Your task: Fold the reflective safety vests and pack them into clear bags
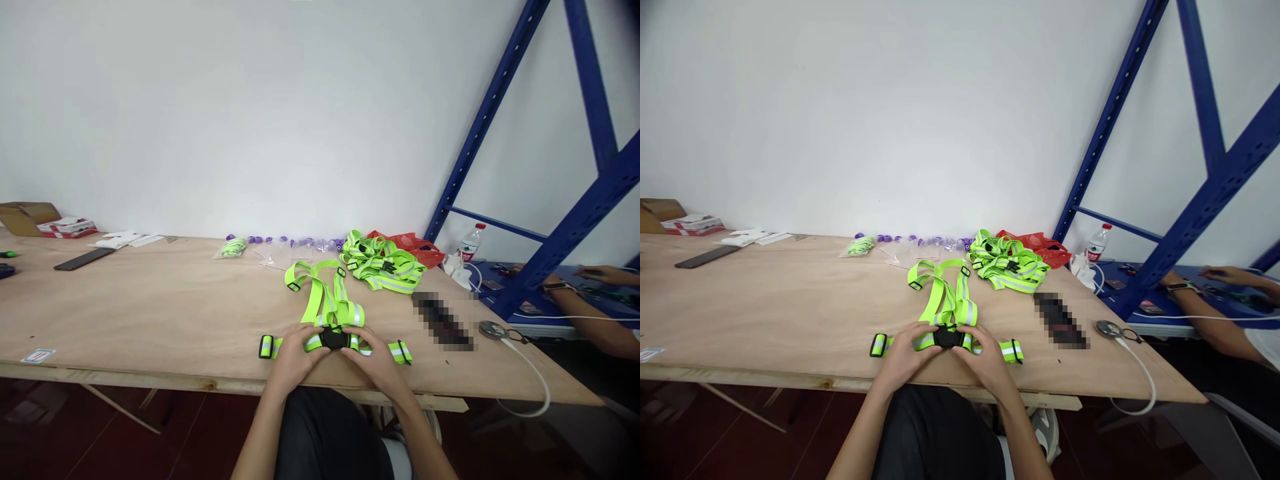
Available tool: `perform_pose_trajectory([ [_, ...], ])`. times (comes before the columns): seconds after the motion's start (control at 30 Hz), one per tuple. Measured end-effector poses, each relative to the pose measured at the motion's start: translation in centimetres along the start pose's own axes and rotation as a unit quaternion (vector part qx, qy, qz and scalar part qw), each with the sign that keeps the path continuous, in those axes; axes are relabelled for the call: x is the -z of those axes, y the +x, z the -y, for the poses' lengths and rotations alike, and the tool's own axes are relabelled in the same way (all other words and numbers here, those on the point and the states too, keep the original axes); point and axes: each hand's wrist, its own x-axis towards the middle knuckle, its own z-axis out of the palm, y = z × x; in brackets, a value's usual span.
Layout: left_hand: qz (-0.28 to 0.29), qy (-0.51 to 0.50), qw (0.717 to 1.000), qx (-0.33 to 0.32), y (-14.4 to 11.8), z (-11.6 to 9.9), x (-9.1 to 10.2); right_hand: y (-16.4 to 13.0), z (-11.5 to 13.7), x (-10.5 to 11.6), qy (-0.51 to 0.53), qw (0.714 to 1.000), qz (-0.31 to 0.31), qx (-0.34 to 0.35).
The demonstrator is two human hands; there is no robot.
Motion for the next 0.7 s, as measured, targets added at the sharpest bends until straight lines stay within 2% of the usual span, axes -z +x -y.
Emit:
perform_pose_trajectory([
  [0.23, -0.002, 0.071, 0.995, -0.069, -0.2, 0.5, -0.6, 0.1, -0.3, -0.3, -0.025, 0.999, 0.0, 0.033],
  [0.33, 0.017, 0.095, 0.991, -0.094, -0.5, 0.3, 0.4, -0.4, -0.1, 0.4, -0.05, 0.997, -0.007, 0.052],
  [0.4, 0.017, 0.105, 0.988, -0.109, -1.0, 0.3, 2.0, -1.1, 0.0, 1.7, -0.081, 0.995, -0.014, 0.064],
  [0.53, 0.018, 0.122, 0.987, -0.104, -2.2, 1.4, 6.9, -2.4, -0.4, 6.1, -0.149, 0.985, -0.019, 0.084],
  [0.63, 0.053, 0.102, 0.99, -0.083, -2.8, 2.8, 9.8, -2.5, -1.4, 9.2, -0.172, 0.983, 0.015, 0.059],
  [0.7, 0.072, 0.083, 0.991, -0.07, -3.0, 3.7, 10.7, -2.3, -2.2, 10.5, -0.159, 0.986, 0.045, 0.034],
])
